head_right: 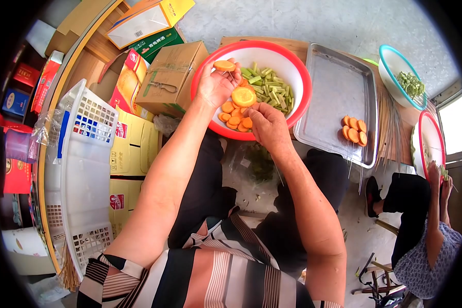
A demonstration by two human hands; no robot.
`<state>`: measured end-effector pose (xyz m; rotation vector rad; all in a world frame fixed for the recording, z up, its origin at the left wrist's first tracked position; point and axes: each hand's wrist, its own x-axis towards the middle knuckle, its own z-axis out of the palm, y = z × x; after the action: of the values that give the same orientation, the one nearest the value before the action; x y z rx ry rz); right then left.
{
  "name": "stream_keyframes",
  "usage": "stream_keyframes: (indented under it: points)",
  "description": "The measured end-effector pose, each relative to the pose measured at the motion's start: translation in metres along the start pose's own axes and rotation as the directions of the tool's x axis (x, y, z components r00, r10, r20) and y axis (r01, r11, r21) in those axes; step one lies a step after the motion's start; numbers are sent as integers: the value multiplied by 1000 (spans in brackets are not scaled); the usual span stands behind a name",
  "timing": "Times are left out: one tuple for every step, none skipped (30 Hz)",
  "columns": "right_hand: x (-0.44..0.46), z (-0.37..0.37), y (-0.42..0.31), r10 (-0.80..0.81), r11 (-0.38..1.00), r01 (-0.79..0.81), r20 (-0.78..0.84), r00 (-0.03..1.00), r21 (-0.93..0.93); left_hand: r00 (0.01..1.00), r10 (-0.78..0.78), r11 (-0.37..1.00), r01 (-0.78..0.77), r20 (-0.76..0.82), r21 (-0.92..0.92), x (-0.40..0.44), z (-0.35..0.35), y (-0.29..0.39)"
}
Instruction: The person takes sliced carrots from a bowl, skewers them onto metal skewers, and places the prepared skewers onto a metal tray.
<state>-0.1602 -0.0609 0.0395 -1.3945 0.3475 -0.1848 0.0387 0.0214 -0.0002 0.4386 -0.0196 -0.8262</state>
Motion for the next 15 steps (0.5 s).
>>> stream_keyframes:
  points:
    - [0,0,0,0,1000,0,0,1000,0,1000,-2,1000,2,7,-13,0,1,0]
    - [0,0,0,8,1000,-8,-1,1000,5,1000,-2,1000,2,7,-12,0,1,0]
    - [0,0,0,16,1000,-16,-2,1000,11,1000,1,1000,-1,4,-17,-1,2,0]
    - [0,1,0,16,1000,-16,-2,1000,11,1000,3,1000,-3,1,-21,-1,4,0]
    - [0,1,1,10,1000,-10,3,1000,1,1000,3,1000,-3,1,-21,-1,5,0]
    - [0,2,2,5,1000,-5,7,1000,-8,1000,4,1000,-4,-5,-22,-1,6,0]
    - [0,3,2,5,1000,-5,7,1000,-8,1000,5,1000,-5,-10,-23,-2,7,0]
    - [-1,3,2,-1,1000,1,6,1000,-14,1000,5,1000,-6,-10,-23,-2,8,0]
    - [-1,4,2,-7,1000,7,5,1000,-20,1000,3,1000,-3,2,-27,-2,9,0]
    - [-1,5,2,-7,1000,8,5,1000,-20,1000,0,1000,0,15,-31,-2,9,1]
    - [-2,5,2,-13,1000,13,4,1000,-27,1000,1,1000,0,15,-32,-2,9,1]
    - [-2,6,3,-19,999,19,3,1000,-35,999,0,999,2,36,-37,-3,9,0]
    - [-2,6,3,-19,999,20,4,1000,-36,998,-1,999,3,57,-43,-3,9,1]
    - [-2,7,3,-21,999,21,2,1000,-36,998,0,999,2,57,-43,-3,9,1]
    - [-2,8,3,-23,999,23,0,1000,-36,995,-14,997,21,94,-74,-3,9,2]
